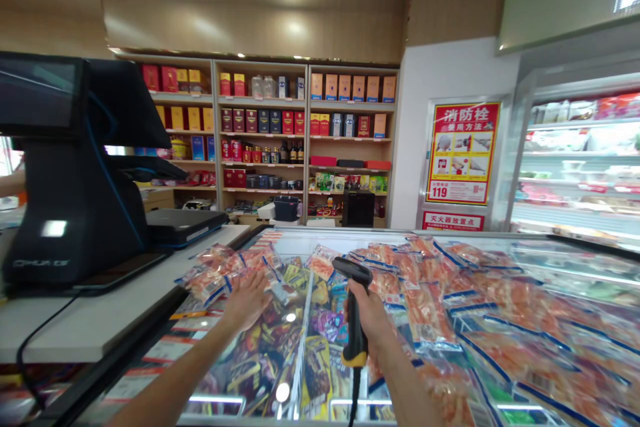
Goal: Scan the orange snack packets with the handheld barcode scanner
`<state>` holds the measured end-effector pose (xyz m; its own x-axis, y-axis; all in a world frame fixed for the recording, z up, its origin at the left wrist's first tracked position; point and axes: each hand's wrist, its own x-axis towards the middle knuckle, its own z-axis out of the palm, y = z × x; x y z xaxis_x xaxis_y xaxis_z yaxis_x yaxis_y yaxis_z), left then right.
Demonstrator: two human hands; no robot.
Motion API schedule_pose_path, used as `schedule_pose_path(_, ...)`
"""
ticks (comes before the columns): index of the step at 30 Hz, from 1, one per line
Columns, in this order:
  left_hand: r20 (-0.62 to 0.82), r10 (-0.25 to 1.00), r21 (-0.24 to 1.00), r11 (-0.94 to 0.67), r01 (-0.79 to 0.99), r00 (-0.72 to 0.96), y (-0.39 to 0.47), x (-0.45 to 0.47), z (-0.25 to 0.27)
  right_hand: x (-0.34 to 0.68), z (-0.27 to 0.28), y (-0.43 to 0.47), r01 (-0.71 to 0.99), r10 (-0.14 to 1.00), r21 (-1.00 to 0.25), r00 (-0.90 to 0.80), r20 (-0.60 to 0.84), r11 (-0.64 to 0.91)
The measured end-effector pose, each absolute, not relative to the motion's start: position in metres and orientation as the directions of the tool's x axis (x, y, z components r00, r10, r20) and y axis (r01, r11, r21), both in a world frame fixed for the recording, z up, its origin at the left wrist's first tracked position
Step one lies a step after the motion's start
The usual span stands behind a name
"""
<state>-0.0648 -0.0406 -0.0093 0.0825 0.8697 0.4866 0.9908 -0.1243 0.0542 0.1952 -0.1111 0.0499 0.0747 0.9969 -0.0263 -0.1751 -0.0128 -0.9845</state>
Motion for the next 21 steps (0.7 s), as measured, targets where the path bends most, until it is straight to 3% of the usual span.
schedule_pose_path(9, 0.430, 0.902, 0.135, -0.019, 0.991, -0.041, -0.013, -0.014, 0.011, 0.223, 0.058, -0.108, -0.230, 0.980, -0.972, 0.183, -0.079, -0.035)
schedule_pose_path(15, 0.289, 0.953, 0.229, 0.019, 0.973, -0.087, 0.001, 0.069, 0.003, 0.237, 0.051, -0.104, -0.240, 0.977, -0.970, 0.191, -0.093, -0.046)
schedule_pose_path(21, 0.206, 0.975, 0.231, 0.040, 0.972, -0.089, 0.015, 0.075, 0.001, 0.242, 0.049, -0.106, -0.219, 0.971, -0.972, 0.199, -0.135, -0.090)
